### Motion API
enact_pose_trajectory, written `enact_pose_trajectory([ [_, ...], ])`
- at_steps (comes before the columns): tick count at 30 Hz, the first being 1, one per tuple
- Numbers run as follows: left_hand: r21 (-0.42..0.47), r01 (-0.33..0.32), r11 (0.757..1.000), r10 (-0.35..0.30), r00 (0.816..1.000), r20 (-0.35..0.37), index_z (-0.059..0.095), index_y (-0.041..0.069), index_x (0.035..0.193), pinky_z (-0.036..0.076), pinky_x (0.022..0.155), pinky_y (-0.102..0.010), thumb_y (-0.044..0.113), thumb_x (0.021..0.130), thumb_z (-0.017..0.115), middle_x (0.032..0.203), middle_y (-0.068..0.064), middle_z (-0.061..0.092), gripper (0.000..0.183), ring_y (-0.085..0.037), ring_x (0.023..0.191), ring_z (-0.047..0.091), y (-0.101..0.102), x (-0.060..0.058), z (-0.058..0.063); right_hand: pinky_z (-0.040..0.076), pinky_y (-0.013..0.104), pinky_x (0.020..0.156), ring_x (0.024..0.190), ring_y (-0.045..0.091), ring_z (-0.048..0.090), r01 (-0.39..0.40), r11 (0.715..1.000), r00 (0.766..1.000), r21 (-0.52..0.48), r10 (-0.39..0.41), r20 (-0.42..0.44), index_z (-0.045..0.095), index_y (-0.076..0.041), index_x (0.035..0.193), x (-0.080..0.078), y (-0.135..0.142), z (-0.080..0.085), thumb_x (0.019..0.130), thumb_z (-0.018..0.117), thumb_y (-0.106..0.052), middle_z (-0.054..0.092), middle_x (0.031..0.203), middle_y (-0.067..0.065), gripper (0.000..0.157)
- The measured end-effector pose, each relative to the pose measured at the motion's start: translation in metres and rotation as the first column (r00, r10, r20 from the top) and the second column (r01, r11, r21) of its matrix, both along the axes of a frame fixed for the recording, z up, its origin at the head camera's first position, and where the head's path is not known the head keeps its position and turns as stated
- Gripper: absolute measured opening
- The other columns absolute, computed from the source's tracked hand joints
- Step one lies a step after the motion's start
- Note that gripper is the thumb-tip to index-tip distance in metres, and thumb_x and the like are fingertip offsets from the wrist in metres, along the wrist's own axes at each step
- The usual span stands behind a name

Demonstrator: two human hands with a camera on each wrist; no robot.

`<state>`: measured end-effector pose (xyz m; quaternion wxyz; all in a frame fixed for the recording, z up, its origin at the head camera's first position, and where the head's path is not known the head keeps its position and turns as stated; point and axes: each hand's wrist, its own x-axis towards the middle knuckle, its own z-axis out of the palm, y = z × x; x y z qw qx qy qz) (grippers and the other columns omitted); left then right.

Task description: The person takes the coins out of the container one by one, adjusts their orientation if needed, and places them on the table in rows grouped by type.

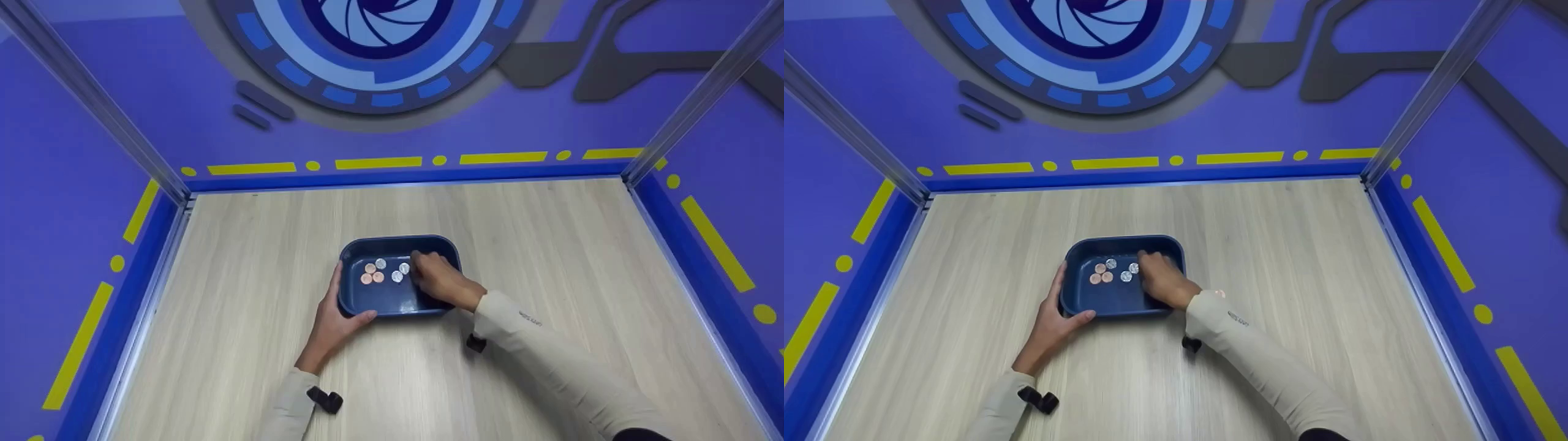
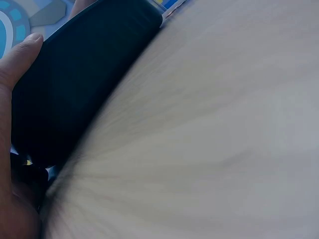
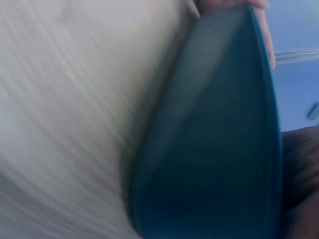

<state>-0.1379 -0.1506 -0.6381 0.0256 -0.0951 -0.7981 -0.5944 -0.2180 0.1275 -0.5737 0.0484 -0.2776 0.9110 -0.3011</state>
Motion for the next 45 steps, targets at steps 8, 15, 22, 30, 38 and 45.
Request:
enact_pose_trajectory([
  [8, -0.002, -0.004, 1.000, 0.004, 1.000, 0.002, 0.015, 0.009, 0.177, 0.031, 0.128, -0.060, 0.033, 0.083, 0.098, 0.179, -0.022, 0.028, 0.128, -0.043, 0.159, 0.038, 0.000, 0.000, 0.001, 0.053, 0.045, 0.060, 0.071, 0.018, 0.061, -0.022, 0.992, 0.999, -0.128, 0.017, -0.047, 0.063, -0.005, 0.093, 0.010, 0.009, -0.004, 0.095, 0.071, 0.005, 0.062, 0.077, 0.000, 0.013],
  [15, -0.004, -0.007, 1.000, 0.007, 1.000, -0.002, 0.015, 0.010, 0.178, 0.032, 0.127, -0.060, 0.033, 0.084, 0.097, 0.179, -0.022, 0.028, 0.127, -0.043, 0.158, 0.039, 0.000, 0.001, -0.001, 0.055, 0.034, 0.066, 0.076, 0.017, 0.065, 0.018, 0.993, 1.000, -0.119, -0.020, -0.012, 0.066, 0.002, 0.101, 0.028, 0.020, 0.024, 0.092, 0.074, 0.011, 0.073, 0.084, 0.007, 0.015],
  [22, 0.001, -0.014, 1.000, 0.014, 1.000, 0.004, 0.016, 0.011, 0.178, 0.030, 0.128, -0.061, 0.034, 0.082, 0.098, 0.179, -0.022, 0.027, 0.127, -0.044, 0.160, 0.036, 0.000, 0.000, 0.000, 0.054, 0.034, 0.067, 0.077, 0.017, 0.062, 0.062, 0.988, 0.998, -0.142, -0.066, -0.021, 0.067, -0.002, 0.099, 0.037, 0.035, 0.033, 0.091, 0.073, 0.010, 0.071, 0.086, 0.005, 0.016],
  [30, 0.001, -0.014, 1.000, 0.014, 1.000, 0.015, 0.016, 0.011, 0.178, 0.032, 0.127, -0.061, 0.033, 0.083, 0.097, 0.178, -0.022, 0.030, 0.127, -0.043, 0.158, 0.039, 0.000, 0.001, 0.001, 0.055, 0.029, 0.066, 0.076, 0.014, 0.066, 0.096, 0.975, 0.995, -0.199, -0.098, 0.002, 0.068, -0.002, 0.099, 0.046, 0.051, 0.040, 0.091, 0.074, 0.013, 0.073, 0.085, 0.005, 0.018],
  [38, 0.002, -0.024, 1.000, 0.024, 0.999, 0.022, 0.016, 0.013, 0.178, 0.033, 0.127, -0.061, 0.033, 0.083, 0.097, 0.178, -0.021, 0.031, 0.126, -0.043, 0.158, 0.040, 0.000, 0.000, 0.001, 0.054, 0.024, 0.067, 0.075, 0.013, 0.068, 0.151, 0.956, 0.988, -0.253, -0.138, 0.067, 0.070, -0.001, 0.103, 0.050, 0.071, 0.042, 0.097, 0.077, 0.007, 0.076, 0.087, 0.006, 0.012],
  [45, 0.014, -0.021, 1.000, 0.020, 1.000, 0.024, 0.016, 0.014, 0.178, 0.030, 0.128, -0.061, 0.031, 0.083, 0.098, 0.179, -0.020, 0.029, 0.126, -0.043, 0.160, 0.037, 0.001, 0.002, 0.001, 0.052, 0.022, 0.062, 0.068, 0.011, 0.064, 0.205, 0.932, 0.978, -0.298, -0.182, 0.103, 0.070, -0.001, 0.101, 0.055, 0.088, 0.038, 0.097, 0.077, 0.008, 0.074, 0.082, 0.004, 0.012],
])
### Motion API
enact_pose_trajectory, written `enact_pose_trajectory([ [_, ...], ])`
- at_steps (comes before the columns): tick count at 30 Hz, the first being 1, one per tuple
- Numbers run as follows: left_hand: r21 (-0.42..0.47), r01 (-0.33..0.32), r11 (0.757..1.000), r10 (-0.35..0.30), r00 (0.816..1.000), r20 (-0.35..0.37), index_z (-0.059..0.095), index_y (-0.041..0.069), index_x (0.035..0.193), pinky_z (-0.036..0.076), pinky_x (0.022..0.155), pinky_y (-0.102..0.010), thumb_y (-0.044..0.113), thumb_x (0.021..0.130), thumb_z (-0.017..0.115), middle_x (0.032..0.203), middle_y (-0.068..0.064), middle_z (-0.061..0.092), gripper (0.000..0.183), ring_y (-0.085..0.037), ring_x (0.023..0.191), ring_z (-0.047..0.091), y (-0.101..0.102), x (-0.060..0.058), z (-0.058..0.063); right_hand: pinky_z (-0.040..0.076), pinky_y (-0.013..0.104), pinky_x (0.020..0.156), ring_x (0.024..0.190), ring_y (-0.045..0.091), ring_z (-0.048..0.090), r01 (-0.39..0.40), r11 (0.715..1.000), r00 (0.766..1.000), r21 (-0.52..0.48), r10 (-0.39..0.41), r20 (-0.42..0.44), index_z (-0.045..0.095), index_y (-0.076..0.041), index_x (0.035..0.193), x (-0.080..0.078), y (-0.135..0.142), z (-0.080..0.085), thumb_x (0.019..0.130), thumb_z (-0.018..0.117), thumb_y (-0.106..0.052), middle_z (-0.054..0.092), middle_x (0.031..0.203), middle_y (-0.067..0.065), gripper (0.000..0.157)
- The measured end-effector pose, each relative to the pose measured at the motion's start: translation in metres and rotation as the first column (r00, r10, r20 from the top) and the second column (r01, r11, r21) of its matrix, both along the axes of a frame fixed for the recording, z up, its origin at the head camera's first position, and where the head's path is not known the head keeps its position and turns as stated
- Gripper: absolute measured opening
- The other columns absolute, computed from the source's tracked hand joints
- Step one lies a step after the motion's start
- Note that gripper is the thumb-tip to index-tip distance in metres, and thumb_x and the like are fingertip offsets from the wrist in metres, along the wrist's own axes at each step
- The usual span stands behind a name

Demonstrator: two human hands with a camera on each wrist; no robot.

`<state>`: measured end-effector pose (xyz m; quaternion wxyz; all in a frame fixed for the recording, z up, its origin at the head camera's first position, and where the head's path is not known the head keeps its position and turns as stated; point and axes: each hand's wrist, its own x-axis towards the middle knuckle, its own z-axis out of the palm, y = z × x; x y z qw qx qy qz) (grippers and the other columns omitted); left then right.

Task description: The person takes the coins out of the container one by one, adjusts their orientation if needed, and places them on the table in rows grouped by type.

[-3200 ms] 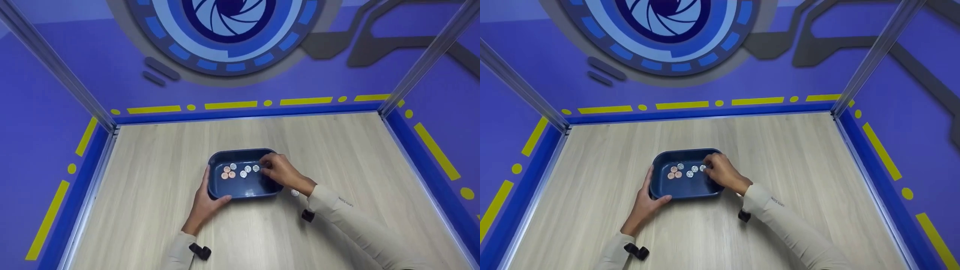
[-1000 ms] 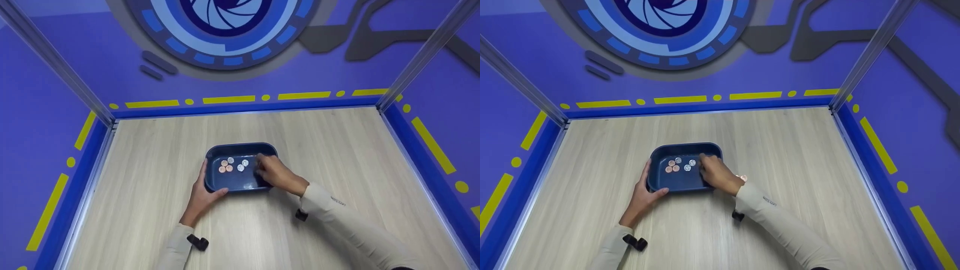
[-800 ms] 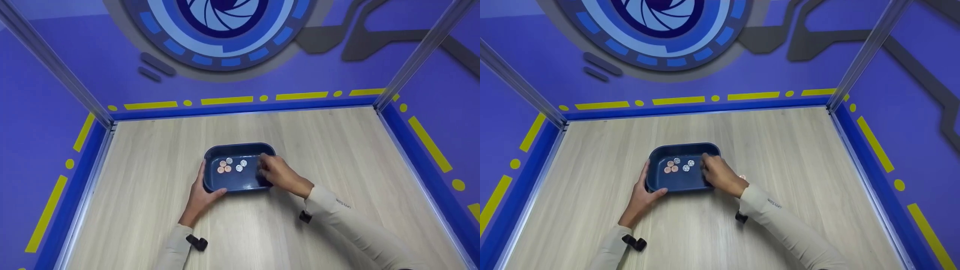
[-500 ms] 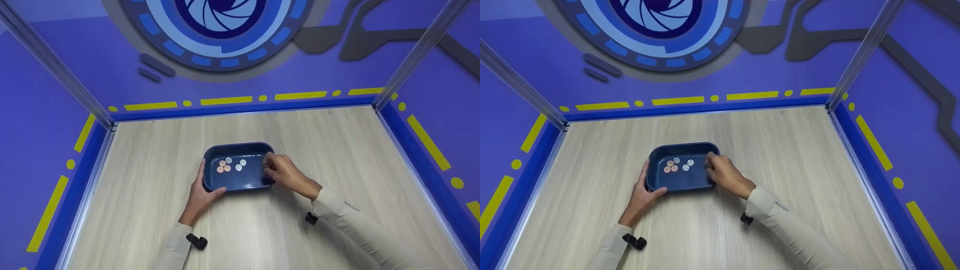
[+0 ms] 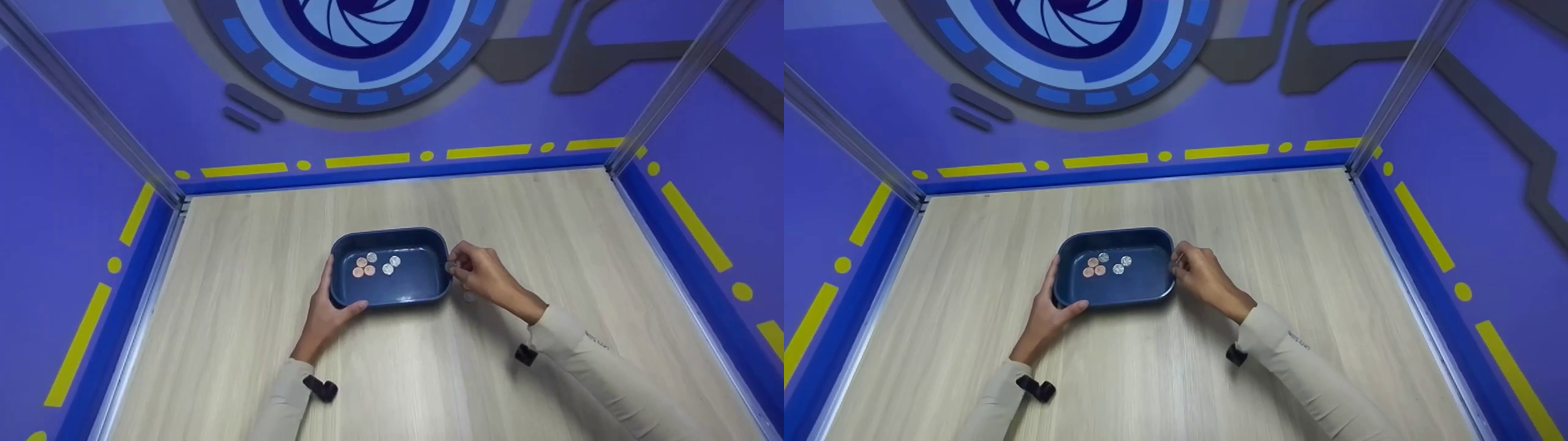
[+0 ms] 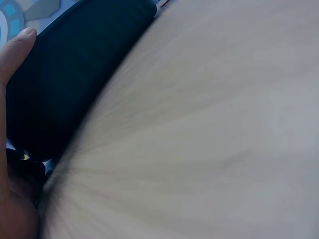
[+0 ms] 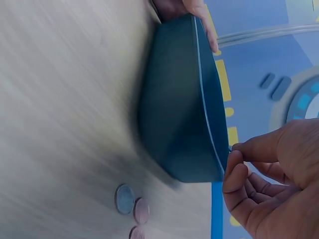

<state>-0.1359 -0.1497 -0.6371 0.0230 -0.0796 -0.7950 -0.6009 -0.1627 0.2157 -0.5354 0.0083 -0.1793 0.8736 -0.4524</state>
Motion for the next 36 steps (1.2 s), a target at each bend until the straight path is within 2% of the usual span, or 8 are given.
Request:
enact_pose_trajectory([
  [6, -0.001, 0.002, 1.000, -0.002, 1.000, -0.008, 0.016, 0.015, 0.178, 0.032, 0.128, -0.060, 0.030, 0.083, 0.097, 0.178, -0.021, 0.031, 0.126, -0.042, 0.158, 0.039, 0.000, 0.000, -0.001, 0.053, 0.019, 0.059, 0.069, 0.013, 0.066, 0.013, 0.998, 0.999, -0.059, -0.011, 0.036, 0.069, 0.001, 0.102, 0.001, 0.010, -0.005, 0.097, 0.076, 0.010, 0.074, 0.084, 0.008, 0.012],
  [8, -0.001, 0.004, 1.000, -0.004, 1.000, -0.012, 0.017, 0.015, 0.178, 0.031, 0.128, -0.060, 0.029, 0.083, 0.097, 0.178, -0.020, 0.031, 0.126, -0.042, 0.158, 0.039, 0.000, 0.000, -0.001, 0.054, 0.019, 0.060, 0.071, 0.017, 0.068, 0.018, 0.997, 0.998, -0.074, -0.014, 0.054, 0.069, 0.002, 0.102, 0.001, 0.014, -0.006, 0.096, 0.075, 0.010, 0.074, 0.085, 0.010, 0.012],
  [13, -0.009, 0.005, 1.000, -0.006, 1.000, -0.019, 0.017, 0.015, 0.178, 0.031, 0.128, -0.060, 0.028, 0.083, 0.097, 0.178, -0.020, 0.030, 0.125, -0.042, 0.159, 0.038, 0.001, -0.001, 0.001, 0.057, 0.021, 0.066, 0.077, 0.025, 0.072, 0.044, 0.997, 0.997, -0.059, -0.040, 0.073, 0.070, 0.002, 0.104, 0.002, 0.023, -0.009, 0.096, 0.074, 0.011, 0.074, 0.088, 0.009, 0.013],
  [18, -0.024, 0.005, 1.000, -0.005, 1.000, -0.018, 0.017, 0.011, 0.178, 0.032, 0.128, -0.060, 0.031, 0.083, 0.097, 0.176, -0.023, 0.034, 0.126, -0.041, 0.157, 0.041, 0.000, -0.001, 0.001, 0.055, 0.021, 0.070, 0.077, 0.016, 0.070, 0.096, 0.995, 0.995, 0.011, -0.097, 0.029, 0.071, 0.000, 0.102, 0.004, 0.033, -0.016, 0.095, 0.075, 0.009, 0.073, 0.087, 0.006, 0.012],
  [25, -0.023, -0.003, 1.000, 0.003, 1.000, 0.015, 0.016, 0.015, 0.179, 0.032, 0.128, -0.060, 0.035, 0.082, 0.098, 0.177, -0.021, 0.033, 0.128, -0.041, 0.158, 0.040, 0.000, 0.000, 0.001, 0.054, 0.022, 0.071, 0.080, 0.018, 0.071, 0.135, 0.990, 0.991, 0.043, -0.135, -0.002, 0.072, 0.001, 0.102, 0.007, 0.049, -0.030, 0.094, 0.077, 0.010, 0.076, 0.090, 0.010, 0.013],
  [36, -0.025, 0.000, 1.000, 0.000, 1.000, 0.007, 0.015, 0.013, 0.178, 0.030, 0.129, -0.058, 0.034, 0.083, 0.097, 0.179, -0.019, 0.030, 0.127, -0.040, 0.160, 0.037, 0.000, 0.000, 0.000, 0.052, 0.021, 0.061, 0.075, 0.013, 0.067, 0.179, 0.983, 0.981, 0.032, -0.181, 0.067, 0.072, 0.001, 0.101, 0.020, 0.066, -0.050, 0.097, 0.079, 0.006, 0.074, 0.088, 0.008, 0.010],
])
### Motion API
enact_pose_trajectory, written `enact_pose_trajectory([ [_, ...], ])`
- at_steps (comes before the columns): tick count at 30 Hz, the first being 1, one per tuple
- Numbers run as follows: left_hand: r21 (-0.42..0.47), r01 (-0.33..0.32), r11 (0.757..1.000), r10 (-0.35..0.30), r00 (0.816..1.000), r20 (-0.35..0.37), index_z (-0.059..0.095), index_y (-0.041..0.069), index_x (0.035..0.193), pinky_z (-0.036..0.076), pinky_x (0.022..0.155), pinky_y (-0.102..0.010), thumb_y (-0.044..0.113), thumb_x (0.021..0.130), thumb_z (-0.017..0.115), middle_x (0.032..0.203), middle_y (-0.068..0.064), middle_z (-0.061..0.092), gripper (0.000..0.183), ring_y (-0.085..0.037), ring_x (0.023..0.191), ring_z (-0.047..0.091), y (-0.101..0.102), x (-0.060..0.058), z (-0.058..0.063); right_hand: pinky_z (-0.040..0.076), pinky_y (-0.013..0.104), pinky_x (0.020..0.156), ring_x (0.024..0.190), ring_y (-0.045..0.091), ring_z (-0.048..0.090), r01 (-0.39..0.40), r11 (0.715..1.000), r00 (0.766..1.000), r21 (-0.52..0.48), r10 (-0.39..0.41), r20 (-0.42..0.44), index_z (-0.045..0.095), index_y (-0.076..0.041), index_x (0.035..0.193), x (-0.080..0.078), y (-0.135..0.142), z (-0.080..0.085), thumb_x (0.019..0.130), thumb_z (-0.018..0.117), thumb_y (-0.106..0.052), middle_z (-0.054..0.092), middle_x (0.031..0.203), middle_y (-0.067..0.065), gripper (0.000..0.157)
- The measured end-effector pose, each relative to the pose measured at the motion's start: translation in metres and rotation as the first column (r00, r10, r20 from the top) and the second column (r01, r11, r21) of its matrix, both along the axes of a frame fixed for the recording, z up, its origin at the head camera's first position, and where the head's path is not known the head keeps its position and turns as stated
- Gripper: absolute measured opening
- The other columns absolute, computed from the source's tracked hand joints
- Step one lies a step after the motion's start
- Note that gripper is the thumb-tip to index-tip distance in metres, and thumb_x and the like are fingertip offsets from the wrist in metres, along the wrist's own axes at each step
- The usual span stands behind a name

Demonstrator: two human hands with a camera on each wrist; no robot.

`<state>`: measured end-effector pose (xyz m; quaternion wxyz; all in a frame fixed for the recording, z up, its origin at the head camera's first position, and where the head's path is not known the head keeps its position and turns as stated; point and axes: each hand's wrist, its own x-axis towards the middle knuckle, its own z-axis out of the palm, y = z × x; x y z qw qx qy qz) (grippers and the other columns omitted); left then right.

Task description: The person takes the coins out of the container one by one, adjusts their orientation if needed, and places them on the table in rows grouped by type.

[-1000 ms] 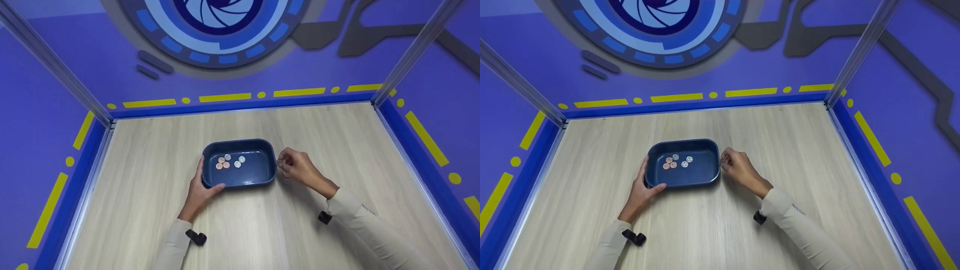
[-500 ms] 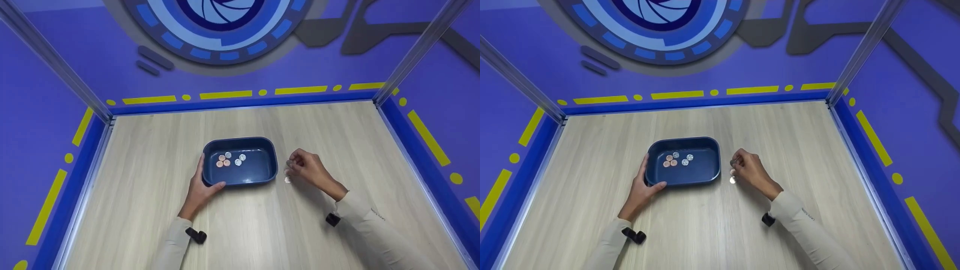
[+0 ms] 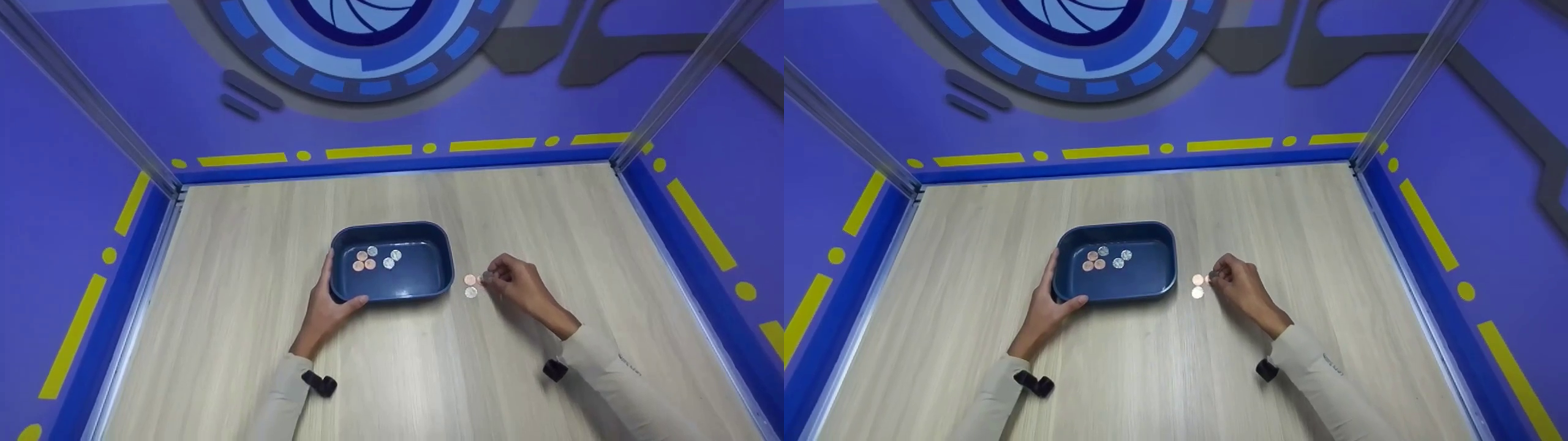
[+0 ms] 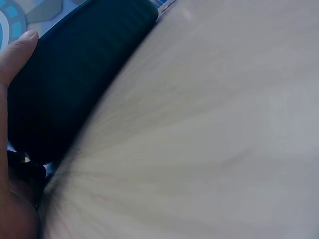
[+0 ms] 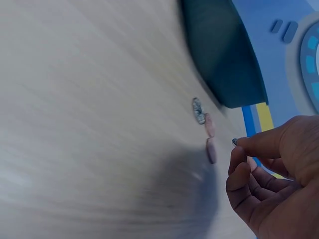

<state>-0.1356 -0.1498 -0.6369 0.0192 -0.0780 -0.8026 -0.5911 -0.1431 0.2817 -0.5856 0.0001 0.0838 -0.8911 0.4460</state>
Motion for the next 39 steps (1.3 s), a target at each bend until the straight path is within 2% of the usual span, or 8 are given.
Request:
enact_pose_trajectory([
  [7, -0.003, 0.008, 1.000, -0.008, 1.000, -0.019, 0.016, 0.012, 0.178, 0.029, 0.129, -0.062, 0.035, 0.084, 0.096, 0.179, -0.021, 0.029, 0.126, -0.043, 0.161, 0.036, -0.001, 0.000, 0.001, 0.052, 0.021, 0.057, 0.072, 0.012, 0.065, -0.011, 1.000, 0.999, -0.003, 0.011, 0.041, 0.071, 0.002, 0.102, 0.013, -0.002, -0.007, 0.098, 0.077, 0.005, 0.072, 0.087, 0.008, 0.008],
  [11, -0.002, 0.014, 1.000, -0.014, 0.999, -0.041, 0.016, 0.010, 0.178, 0.032, 0.127, -0.063, 0.031, 0.083, 0.096, 0.177, -0.023, 0.031, 0.125, -0.044, 0.159, 0.039, -0.002, -0.002, 0.001, 0.052, 0.022, 0.063, 0.075, 0.012, 0.065, -0.024, 1.000, 0.998, 0.020, 0.022, 0.054, 0.072, 0.001, 0.103, 0.018, -0.005, -0.009, 0.099, 0.077, 0.004, 0.073, 0.089, 0.007, 0.007],
  [16, 0.002, 0.014, 1.000, -0.014, 0.999, -0.042, 0.017, 0.010, 0.178, 0.031, 0.128, -0.061, 0.031, 0.083, 0.097, 0.178, -0.022, 0.030, 0.125, -0.043, 0.160, 0.037, -0.004, -0.003, 0.001, 0.052, 0.022, 0.069, 0.077, 0.012, 0.065, -0.016, 0.999, 0.999, 0.050, 0.015, 0.029, 0.073, 0.000, 0.101, 0.020, -0.008, -0.013, 0.097, 0.078, 0.006, 0.073, 0.089, 0.005, 0.009],
  [26, 0.012, 0.019, 1.000, -0.019, 1.000, -0.023, 0.015, 0.012, 0.178, 0.030, 0.129, -0.060, 0.036, 0.083, 0.096, 0.178, -0.021, 0.029, 0.128, -0.042, 0.160, 0.036, -0.002, -0.003, 0.001, 0.051, 0.026, 0.069, 0.079, 0.013, 0.062, 0.000, 0.991, 0.998, 0.131, 0.008, -0.060, 0.073, -0.001, 0.103, 0.021, -0.010, -0.018, 0.097, 0.079, 0.005, 0.071, 0.090, 0.004, 0.010],
  [32, 0.007, 0.013, 1.000, -0.013, 1.000, -0.022, 0.014, 0.013, 0.178, 0.031, 0.128, -0.062, 0.037, 0.083, 0.096, 0.178, -0.022, 0.029, 0.128, -0.044, 0.159, 0.037, -0.002, -0.001, -0.002, 0.053, 0.030, 0.072, 0.084, 0.017, 0.063, 0.007, 0.985, 0.998, 0.170, 0.003, -0.061, 0.074, 0.001, 0.107, 0.024, -0.010, -0.018, 0.093, 0.080, 0.009, 0.070, 0.095, 0.008, 0.017],
  [39, 0.005, 0.017, 1.000, -0.017, 0.999, -0.028, 0.015, 0.011, 0.178, 0.031, 0.128, -0.062, 0.036, 0.084, 0.096, 0.178, -0.022, 0.030, 0.127, -0.043, 0.159, 0.038, -0.001, 0.000, -0.001, 0.054, 0.033, 0.075, 0.087, 0.017, 0.064, 0.012, 0.981, 0.998, 0.192, 0.000, -0.064, 0.076, 0.001, 0.107, 0.027, -0.011, -0.019, 0.094, 0.080, 0.008, 0.070, 0.098, 0.008, 0.015],
])
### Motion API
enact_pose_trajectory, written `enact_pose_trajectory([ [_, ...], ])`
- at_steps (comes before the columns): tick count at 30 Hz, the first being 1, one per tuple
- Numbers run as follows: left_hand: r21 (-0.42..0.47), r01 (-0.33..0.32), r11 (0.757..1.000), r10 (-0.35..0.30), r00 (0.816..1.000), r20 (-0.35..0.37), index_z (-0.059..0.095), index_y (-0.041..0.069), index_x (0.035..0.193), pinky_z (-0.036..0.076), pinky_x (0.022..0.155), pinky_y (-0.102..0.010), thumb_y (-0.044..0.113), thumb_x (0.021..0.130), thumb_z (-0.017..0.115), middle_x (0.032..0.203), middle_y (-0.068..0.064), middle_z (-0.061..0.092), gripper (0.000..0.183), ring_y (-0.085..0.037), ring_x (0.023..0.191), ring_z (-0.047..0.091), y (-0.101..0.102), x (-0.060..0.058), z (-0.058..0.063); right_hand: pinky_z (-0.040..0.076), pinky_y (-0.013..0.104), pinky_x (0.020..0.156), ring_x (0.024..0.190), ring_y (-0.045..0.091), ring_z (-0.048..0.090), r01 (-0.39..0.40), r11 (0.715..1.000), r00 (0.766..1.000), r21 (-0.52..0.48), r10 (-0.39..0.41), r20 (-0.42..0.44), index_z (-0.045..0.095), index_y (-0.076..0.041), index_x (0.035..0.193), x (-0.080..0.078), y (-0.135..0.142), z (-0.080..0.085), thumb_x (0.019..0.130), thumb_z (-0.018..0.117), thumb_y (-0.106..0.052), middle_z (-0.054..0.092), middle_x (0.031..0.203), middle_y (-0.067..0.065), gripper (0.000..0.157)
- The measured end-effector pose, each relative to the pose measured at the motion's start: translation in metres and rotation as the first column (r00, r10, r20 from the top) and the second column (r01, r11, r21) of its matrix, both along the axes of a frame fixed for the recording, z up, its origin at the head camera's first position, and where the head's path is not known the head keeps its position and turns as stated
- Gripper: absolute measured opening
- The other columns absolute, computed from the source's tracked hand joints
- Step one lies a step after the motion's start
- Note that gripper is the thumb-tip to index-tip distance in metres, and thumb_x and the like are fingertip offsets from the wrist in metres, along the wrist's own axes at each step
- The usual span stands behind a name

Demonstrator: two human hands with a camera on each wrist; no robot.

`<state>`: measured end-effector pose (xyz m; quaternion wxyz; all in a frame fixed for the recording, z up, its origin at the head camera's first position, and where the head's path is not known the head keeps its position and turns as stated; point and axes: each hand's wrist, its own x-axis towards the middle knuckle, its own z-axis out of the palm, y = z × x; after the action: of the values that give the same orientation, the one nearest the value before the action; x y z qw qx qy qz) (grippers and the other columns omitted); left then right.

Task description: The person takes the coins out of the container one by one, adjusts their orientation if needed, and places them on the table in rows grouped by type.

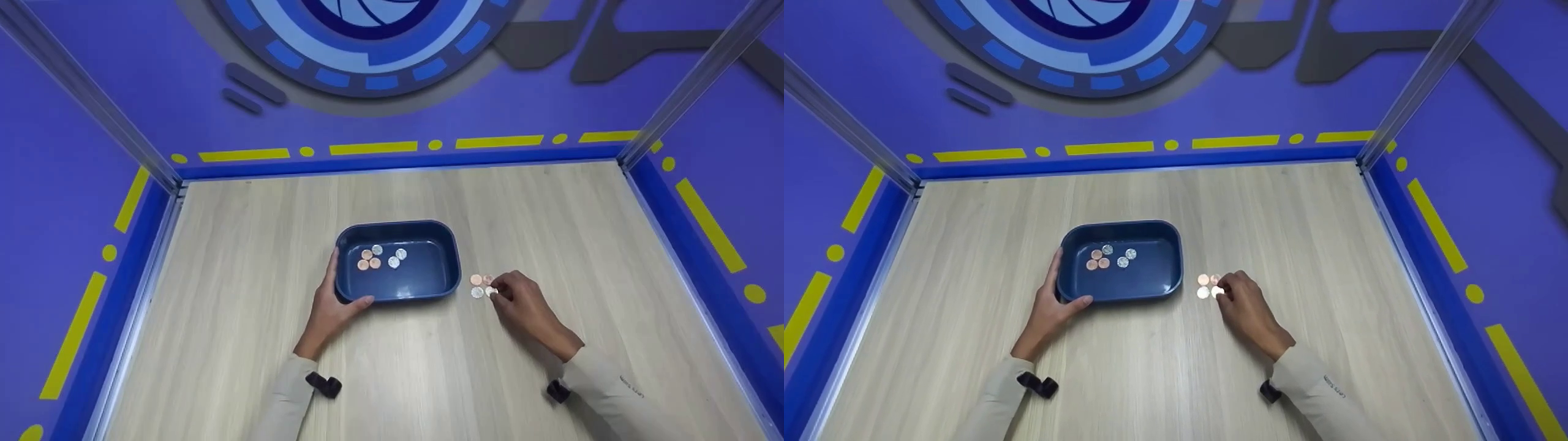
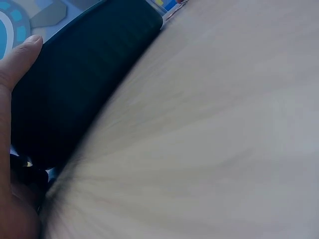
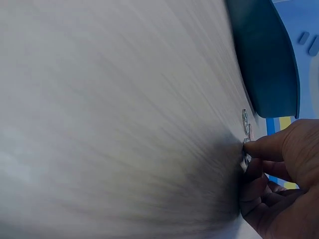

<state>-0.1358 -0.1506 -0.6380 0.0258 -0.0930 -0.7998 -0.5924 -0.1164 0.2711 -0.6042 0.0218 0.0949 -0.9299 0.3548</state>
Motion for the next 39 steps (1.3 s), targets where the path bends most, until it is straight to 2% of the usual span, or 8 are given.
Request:
enact_pose_trajectory([
  [4, -0.011, 0.004, 1.000, -0.004, 1.000, 0.006, 0.014, 0.010, 0.178, 0.032, 0.127, -0.062, 0.039, 0.084, 0.096, 0.178, -0.022, 0.030, 0.128, -0.043, 0.159, 0.038, 0.001, 0.000, 0.001, 0.053, 0.031, 0.073, 0.084, 0.015, 0.063, 0.014, 1.000, 1.000, 0.007, -0.014, 0.006, 0.078, 0.000, 0.107, -0.001, -0.002, 0.008, 0.097, 0.080, 0.003, 0.070, 0.099, 0.007, 0.012],
  [8, -0.004, 0.003, 1.000, -0.003, 1.000, 0.016, 0.014, 0.010, 0.178, 0.032, 0.128, -0.061, 0.039, 0.083, 0.097, 0.178, -0.022, 0.029, 0.129, -0.044, 0.159, 0.038, 0.000, 0.000, 0.000, 0.055, 0.027, 0.067, 0.078, 0.014, 0.066, 0.006, 1.000, 0.999, -0.009, -0.007, -0.039, 0.078, 0.001, 0.106, -0.007, -0.006, 0.023, 0.097, 0.080, 0.003, 0.071, 0.096, 0.007, 0.009],
  [12, -0.005, -0.004, 1.000, 0.004, 1.000, 0.012, 0.015, 0.010, 0.178, 0.031, 0.128, -0.061, 0.039, 0.083, 0.097, 0.179, -0.022, 0.029, 0.129, -0.044, 0.159, 0.037, 0.000, 0.001, -0.001, 0.057, 0.027, 0.067, 0.077, 0.017, 0.070, -0.025, 0.999, 0.997, -0.039, 0.022, -0.077, 0.077, 0.002, 0.106, -0.016, -0.010, 0.037, 0.096, 0.081, 0.005, 0.073, 0.095, 0.007, 0.011],
  [21, -0.003, -0.006, 1.000, 0.006, 1.000, 0.021, 0.014, 0.014, 0.178, 0.029, 0.129, -0.061, 0.037, 0.083, 0.097, 0.179, -0.021, 0.029, 0.129, -0.043, 0.160, 0.037, -0.001, 0.001, 0.000, 0.060, 0.031, 0.073, 0.083, 0.021, 0.074, -0.131, 0.988, 0.991, -0.083, 0.129, -0.031, 0.077, 0.002, 0.110, -0.044, -0.029, 0.060, 0.099, 0.080, 0.000, 0.075, 0.101, 0.008, 0.012],
  [29, -0.002, -0.003, 1.000, 0.003, 1.000, 0.023, 0.014, 0.013, 0.178, 0.032, 0.128, -0.060, 0.036, 0.082, 0.098, 0.178, -0.021, 0.031, 0.129, -0.041, 0.158, 0.040, -0.001, 0.000, 0.002, 0.062, 0.031, 0.070, 0.083, 0.025, 0.076, -0.260, 0.962, 0.965, -0.084, 0.256, -0.061, 0.077, 0.003, 0.108, -0.065, -0.056, 0.069, 0.097, 0.080, 0.004, 0.075, 0.104, 0.013, 0.011],
  [34, -0.004, -0.009, 1.000, 0.009, 1.000, 0.008, 0.016, 0.010, 0.178, 0.035, 0.126, -0.060, 0.035, 0.082, 0.098, 0.176, -0.023, 0.035, 0.128, -0.042, 0.155, 0.045, -0.001, 0.000, 0.002, 0.063, 0.037, 0.076, 0.089, 0.024, 0.074, -0.294, 0.955, 0.955, -0.047, 0.292, -0.045, 0.077, 0.004, 0.111, -0.077, -0.070, 0.071, 0.098, 0.080, 0.003, 0.075, 0.106, 0.014, 0.013],
  [39, 0.003, -0.015, 1.000, 0.015, 1.000, 0.012, 0.016, 0.012, 0.178, 0.034, 0.127, -0.059, 0.033, 0.082, 0.098, 0.176, -0.022, 0.036, 0.128, -0.041, 0.155, 0.044, 0.000, 0.001, 0.000, 0.064, 0.041, 0.082, 0.093, 0.025, 0.074, -0.304, 0.952, 0.953, -0.044, 0.304, -0.006, 0.078, 0.003, 0.113, -0.084, -0.080, 0.072, 0.098, 0.080, 0.001, 0.076, 0.108, 0.015, 0.015],
])
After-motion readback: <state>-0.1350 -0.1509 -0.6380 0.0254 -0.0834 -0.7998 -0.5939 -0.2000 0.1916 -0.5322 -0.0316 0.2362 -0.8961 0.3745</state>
